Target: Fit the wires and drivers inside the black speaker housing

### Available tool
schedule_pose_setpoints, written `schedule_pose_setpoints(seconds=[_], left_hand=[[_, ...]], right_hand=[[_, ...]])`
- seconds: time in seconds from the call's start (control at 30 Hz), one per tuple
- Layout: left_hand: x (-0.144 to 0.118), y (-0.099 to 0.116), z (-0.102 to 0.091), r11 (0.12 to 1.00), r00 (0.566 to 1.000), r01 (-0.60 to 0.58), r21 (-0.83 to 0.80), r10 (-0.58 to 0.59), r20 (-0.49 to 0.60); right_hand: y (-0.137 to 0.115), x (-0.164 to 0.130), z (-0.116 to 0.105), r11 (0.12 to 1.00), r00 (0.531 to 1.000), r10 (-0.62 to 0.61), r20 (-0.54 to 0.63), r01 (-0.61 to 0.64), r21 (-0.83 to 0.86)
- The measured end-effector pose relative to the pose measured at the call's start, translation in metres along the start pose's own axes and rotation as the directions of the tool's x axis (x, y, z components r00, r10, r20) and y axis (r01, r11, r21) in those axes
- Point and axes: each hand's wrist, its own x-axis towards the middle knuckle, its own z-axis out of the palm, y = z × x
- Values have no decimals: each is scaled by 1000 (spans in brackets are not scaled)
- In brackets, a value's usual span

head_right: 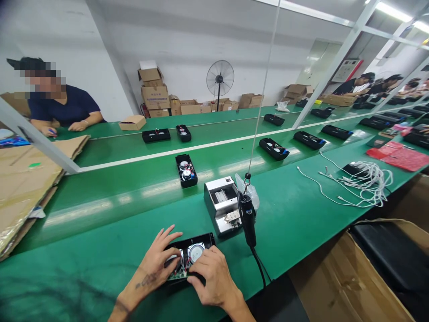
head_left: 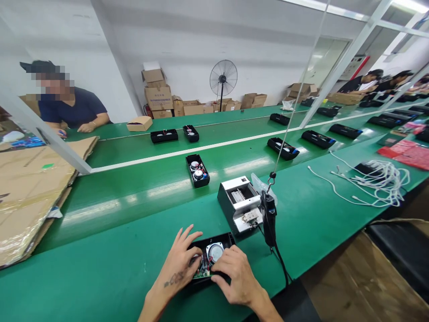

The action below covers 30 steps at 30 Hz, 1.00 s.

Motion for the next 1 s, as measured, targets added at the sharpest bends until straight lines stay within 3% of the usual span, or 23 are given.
schedule_pose_setpoints(seconds=[0.1,0.3,0.5,0.67,0.8,1.0], left_hand=[[-19,-1,-10,1000,1000,25,-10,-25,-17],[-62,-9,-19,998,996,59,7,-60,66],[-56,3,-11,993,993,117,14,-117,25],[-51,6,-6,995,995,95,13,-95,42],[-57,2,-8,995,992,101,14,-102,80],[-63,8,-4,987,986,128,102,-138,96]], right_hand=[[-2,1,-2,1000,1000,1,3,-1,15],[-1,3,-11,994,999,33,-11,-31,106],[-8,11,-23,971,998,33,-52,-20,239],[-18,25,-16,993,980,-109,164,101,55],[-14,30,-2,982,940,-118,319,158,-104],[-21,36,6,968,887,-91,452,186,-170]])
